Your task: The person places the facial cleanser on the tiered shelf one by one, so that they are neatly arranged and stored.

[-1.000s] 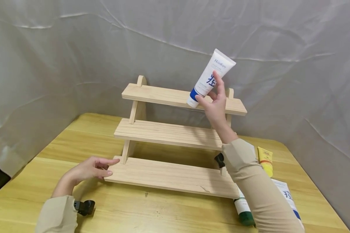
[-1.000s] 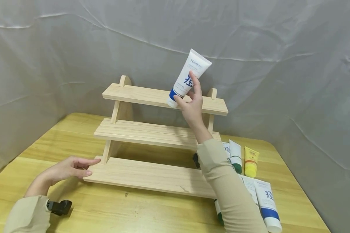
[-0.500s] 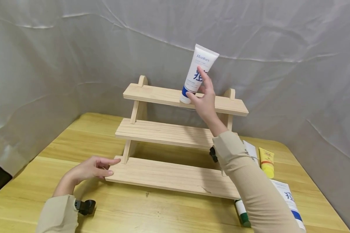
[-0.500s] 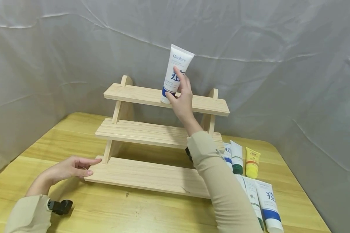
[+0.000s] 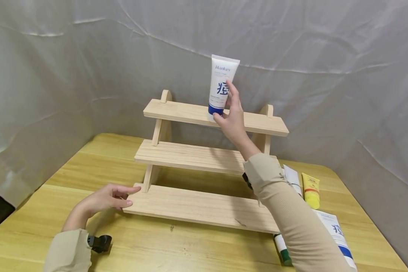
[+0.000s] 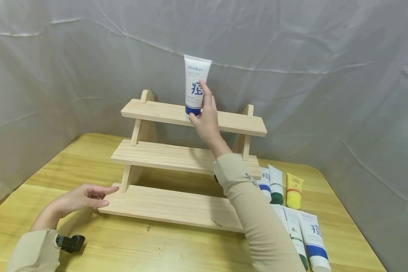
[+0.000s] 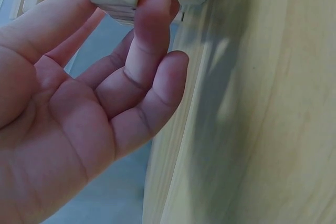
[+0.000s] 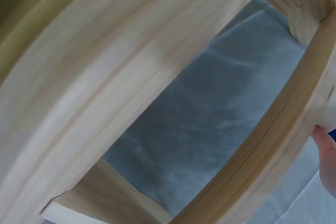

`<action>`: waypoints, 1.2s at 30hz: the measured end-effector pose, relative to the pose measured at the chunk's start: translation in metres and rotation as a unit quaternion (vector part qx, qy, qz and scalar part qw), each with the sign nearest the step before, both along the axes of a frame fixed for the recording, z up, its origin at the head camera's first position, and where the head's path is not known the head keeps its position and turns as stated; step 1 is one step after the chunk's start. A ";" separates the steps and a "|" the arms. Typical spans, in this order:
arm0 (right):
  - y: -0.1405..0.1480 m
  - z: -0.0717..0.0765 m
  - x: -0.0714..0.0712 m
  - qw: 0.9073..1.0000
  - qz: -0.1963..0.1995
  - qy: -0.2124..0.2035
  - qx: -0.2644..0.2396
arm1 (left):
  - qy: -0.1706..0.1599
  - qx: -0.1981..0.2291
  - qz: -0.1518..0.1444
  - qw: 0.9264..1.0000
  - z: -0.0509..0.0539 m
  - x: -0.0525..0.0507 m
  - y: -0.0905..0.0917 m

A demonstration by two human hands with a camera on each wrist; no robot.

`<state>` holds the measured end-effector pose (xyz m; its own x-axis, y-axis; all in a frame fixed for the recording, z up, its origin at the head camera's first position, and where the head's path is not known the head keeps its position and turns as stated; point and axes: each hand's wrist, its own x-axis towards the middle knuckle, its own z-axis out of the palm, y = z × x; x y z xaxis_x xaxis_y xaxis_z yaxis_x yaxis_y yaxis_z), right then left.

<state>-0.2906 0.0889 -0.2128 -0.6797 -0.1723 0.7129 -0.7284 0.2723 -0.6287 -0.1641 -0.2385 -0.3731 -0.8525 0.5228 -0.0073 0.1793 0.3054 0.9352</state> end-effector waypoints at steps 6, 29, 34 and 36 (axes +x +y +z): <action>0.007 -0.006 -0.001 0.998 -0.055 0.012 -0.005 | 0.003 0.002 -0.002 1.000 0.000 0.000 0.000; -0.029 0.002 0.001 0.992 -0.104 -0.067 0.031 | 0.008 -0.002 -0.001 1.000 0.003 0.000 0.005; -0.038 0.004 0.003 0.993 -0.062 -0.090 0.045 | 0.004 -0.006 0.000 1.000 0.004 0.000 0.006; -0.042 0.005 0.004 0.992 -0.046 -0.100 0.054 | 0.006 -0.007 -0.001 1.000 0.005 0.000 0.006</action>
<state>-0.2867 0.0473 -0.2076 -0.8216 -0.1719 0.5436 -0.5618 0.4058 -0.7209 -0.1640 -0.2324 -0.3684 -0.8514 0.5245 -0.0048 0.1907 0.3182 0.9286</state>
